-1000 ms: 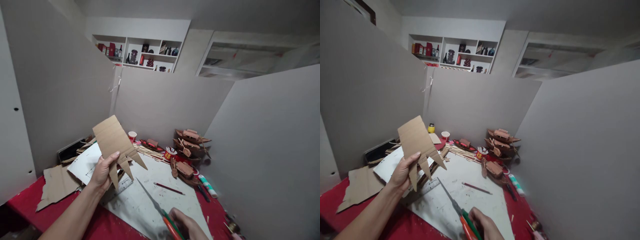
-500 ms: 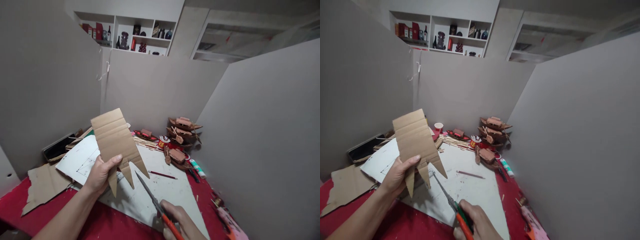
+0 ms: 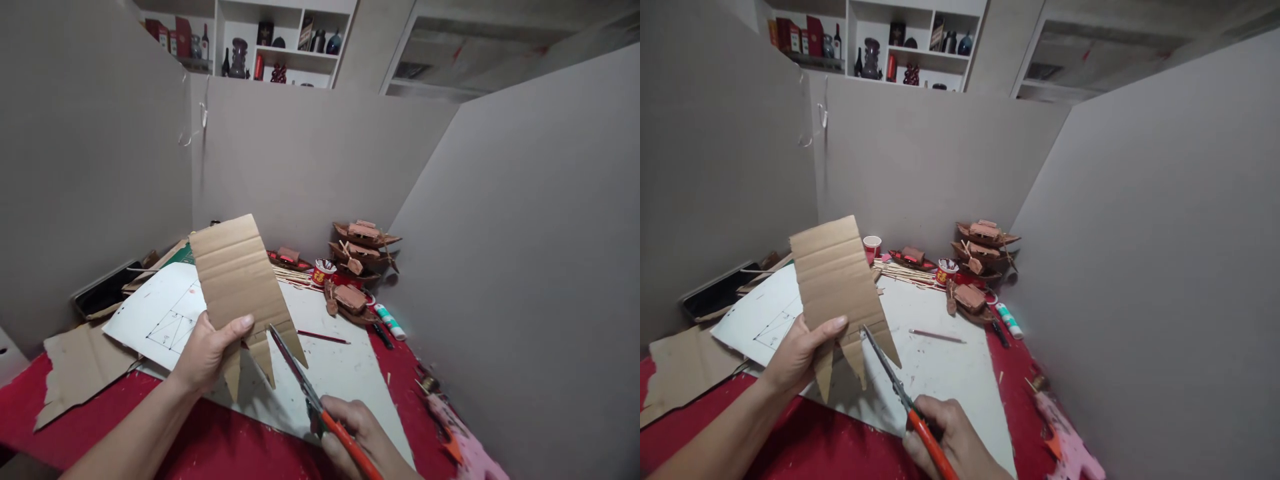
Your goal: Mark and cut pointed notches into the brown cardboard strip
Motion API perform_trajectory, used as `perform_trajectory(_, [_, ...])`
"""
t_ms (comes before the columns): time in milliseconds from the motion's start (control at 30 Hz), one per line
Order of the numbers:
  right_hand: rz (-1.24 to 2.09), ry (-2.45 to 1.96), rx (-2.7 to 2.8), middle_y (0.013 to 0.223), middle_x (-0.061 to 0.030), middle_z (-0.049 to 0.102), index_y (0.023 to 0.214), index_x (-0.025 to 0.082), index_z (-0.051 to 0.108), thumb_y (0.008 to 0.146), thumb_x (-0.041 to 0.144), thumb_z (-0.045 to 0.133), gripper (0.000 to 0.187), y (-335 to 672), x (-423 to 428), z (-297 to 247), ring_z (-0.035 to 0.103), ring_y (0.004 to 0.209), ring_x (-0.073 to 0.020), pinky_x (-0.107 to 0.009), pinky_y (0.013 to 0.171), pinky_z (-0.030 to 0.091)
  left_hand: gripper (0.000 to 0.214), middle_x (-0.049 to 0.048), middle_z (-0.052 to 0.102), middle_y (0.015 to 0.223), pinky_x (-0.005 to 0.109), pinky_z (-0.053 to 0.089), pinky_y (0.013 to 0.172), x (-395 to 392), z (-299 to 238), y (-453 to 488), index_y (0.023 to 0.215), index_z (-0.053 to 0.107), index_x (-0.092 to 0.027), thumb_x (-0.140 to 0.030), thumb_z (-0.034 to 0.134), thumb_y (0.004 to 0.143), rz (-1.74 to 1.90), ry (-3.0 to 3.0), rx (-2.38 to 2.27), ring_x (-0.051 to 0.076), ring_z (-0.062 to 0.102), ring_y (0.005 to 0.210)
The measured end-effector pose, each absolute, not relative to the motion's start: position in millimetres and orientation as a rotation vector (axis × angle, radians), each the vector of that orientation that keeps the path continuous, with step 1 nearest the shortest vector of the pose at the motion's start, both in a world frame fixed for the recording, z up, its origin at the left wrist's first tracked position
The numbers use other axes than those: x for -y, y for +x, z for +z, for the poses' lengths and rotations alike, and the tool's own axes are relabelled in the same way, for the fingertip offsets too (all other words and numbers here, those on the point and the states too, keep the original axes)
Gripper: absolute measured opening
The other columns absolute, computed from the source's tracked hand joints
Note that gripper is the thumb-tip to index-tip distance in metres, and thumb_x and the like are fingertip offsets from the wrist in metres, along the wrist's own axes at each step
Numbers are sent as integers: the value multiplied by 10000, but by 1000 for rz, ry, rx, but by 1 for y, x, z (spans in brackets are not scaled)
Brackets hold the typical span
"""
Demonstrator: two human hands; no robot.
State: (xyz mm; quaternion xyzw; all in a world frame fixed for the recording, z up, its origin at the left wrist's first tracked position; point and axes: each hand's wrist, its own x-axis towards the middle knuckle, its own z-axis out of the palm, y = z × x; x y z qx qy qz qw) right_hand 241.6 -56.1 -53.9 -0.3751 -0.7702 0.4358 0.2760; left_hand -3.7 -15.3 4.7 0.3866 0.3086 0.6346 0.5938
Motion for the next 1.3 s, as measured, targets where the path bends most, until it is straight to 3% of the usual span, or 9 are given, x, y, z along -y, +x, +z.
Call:
perform_trajectory(267, [1123,-1006,2105,586,53,328,723,210,419,906,620,427,448,242,53,-60,327,517,-108,-220,449,268,638,137,723,1082,360,578,758,14,0,-5,1324,546,-155,-252,783,739,1440,886,-696,277,695,897])
perform_trajectory(567, [926,-1121,2165,655,24,435,771,195,518,898,622,431,454,244,57,-53,402,576,-137,-227,527,366,624,127,718,1106,347,572,788,15,0,-5,1316,556,-164,-254,782,742,1456,885,-697,257,696,889])
perform_trajectory(867, [760,-1135,2189,628,13,490,773,196,568,889,593,456,429,245,56,-56,447,579,-156,-241,544,407,630,105,744,971,289,575,646,15,2,-2,1282,581,-147,-264,806,706,1484,868,-717,216,695,737])
perform_trajectory(1033, [727,-1146,2201,603,9,485,772,206,588,877,612,451,441,245,60,-57,458,573,-170,-262,556,415,647,128,734,1044,302,579,665,15,1,-1,1287,577,-145,-273,811,697,1503,851,-718,247,705,804])
perform_trajectory(1200, [700,-1306,2053,759,-43,590,870,195,630,859,647,473,478,246,67,-65,541,720,-218,-312,689,458,633,110,745,996,285,572,631,16,-1,-1,1292,572,-152,-271,801,714,1486,855,-722,223,700,750])
perform_trajectory(1300, [760,-1251,2098,721,-18,542,806,190,579,878,611,467,441,245,63,-66,509,688,-192,-279,639,433,624,96,748,965,272,568,606,15,-1,-1,1288,575,-159,-261,802,716,1486,863,-720,200,690,708])
